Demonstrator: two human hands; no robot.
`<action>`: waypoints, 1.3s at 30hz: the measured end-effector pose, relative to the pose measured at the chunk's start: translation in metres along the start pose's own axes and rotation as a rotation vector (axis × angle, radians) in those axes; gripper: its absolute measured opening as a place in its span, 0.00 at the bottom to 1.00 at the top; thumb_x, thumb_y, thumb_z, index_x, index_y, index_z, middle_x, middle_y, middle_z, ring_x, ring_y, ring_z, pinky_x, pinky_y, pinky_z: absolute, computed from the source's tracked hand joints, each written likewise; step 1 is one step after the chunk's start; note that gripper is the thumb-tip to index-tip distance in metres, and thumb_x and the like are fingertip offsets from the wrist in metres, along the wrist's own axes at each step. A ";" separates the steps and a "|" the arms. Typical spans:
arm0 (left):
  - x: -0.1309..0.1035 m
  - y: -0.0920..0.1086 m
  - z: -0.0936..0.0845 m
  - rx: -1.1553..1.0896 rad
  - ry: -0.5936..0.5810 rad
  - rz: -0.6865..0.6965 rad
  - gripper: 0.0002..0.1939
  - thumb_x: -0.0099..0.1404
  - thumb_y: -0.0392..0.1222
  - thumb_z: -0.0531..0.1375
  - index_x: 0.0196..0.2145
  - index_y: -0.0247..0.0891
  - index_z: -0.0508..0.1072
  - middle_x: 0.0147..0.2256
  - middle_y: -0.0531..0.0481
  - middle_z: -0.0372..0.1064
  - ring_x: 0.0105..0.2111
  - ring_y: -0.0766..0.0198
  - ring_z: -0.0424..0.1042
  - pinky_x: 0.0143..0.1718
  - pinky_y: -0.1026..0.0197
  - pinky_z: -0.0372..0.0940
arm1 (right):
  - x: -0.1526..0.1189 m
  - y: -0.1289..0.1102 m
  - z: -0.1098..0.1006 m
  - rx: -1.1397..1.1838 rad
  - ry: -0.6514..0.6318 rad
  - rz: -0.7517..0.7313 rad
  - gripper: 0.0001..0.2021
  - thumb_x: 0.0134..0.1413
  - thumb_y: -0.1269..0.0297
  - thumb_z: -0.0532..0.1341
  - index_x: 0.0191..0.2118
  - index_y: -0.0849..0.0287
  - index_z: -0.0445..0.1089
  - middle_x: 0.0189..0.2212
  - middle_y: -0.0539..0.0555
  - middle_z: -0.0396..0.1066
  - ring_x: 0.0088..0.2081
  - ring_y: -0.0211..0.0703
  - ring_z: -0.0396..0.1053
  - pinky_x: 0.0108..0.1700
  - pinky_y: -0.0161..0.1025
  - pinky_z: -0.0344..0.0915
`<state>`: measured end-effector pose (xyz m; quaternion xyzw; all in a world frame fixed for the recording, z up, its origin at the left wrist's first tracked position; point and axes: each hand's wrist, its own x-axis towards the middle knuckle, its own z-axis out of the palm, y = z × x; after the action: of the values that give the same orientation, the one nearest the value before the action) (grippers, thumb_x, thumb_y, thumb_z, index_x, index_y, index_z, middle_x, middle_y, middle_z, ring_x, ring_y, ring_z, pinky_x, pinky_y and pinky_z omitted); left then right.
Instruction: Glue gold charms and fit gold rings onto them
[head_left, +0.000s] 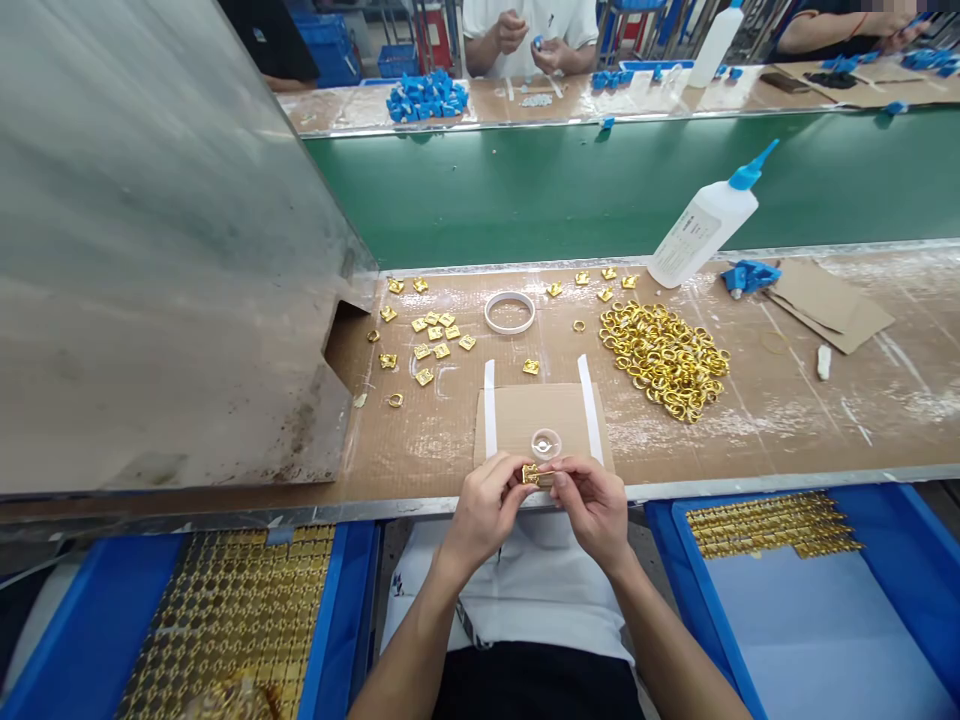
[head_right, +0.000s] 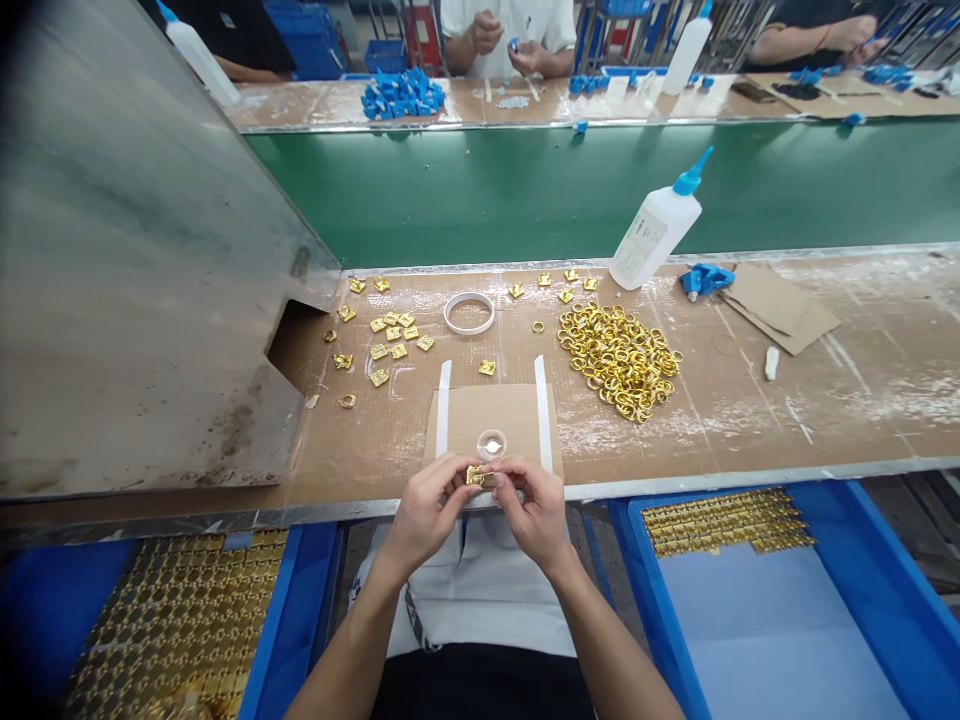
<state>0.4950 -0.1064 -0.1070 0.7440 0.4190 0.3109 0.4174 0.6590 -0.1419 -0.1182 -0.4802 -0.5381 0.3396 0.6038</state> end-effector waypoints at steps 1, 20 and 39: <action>0.000 0.000 0.000 -0.001 0.001 0.001 0.08 0.71 0.40 0.58 0.44 0.36 0.75 0.32 0.49 0.70 0.29 0.64 0.67 0.32 0.64 0.61 | 0.000 0.000 0.000 0.000 -0.001 0.001 0.05 0.66 0.67 0.60 0.41 0.55 0.74 0.35 0.54 0.79 0.25 0.36 0.74 0.23 0.29 0.72; 0.000 -0.002 0.002 0.028 0.021 0.059 0.08 0.72 0.39 0.57 0.44 0.35 0.74 0.32 0.49 0.69 0.28 0.65 0.66 0.31 0.65 0.61 | -0.003 0.003 -0.001 -0.009 -0.012 -0.007 0.05 0.67 0.67 0.59 0.42 0.56 0.73 0.37 0.54 0.79 0.25 0.34 0.73 0.25 0.29 0.72; 0.000 -0.002 0.002 0.003 0.014 0.045 0.06 0.71 0.36 0.58 0.44 0.34 0.74 0.32 0.50 0.69 0.29 0.65 0.66 0.32 0.65 0.61 | -0.005 0.005 -0.004 0.004 -0.029 -0.018 0.07 0.66 0.72 0.59 0.43 0.54 0.73 0.38 0.53 0.78 0.25 0.32 0.72 0.26 0.27 0.71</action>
<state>0.4960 -0.1068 -0.1097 0.7517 0.4053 0.3249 0.4063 0.6623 -0.1457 -0.1248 -0.4692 -0.5503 0.3422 0.5999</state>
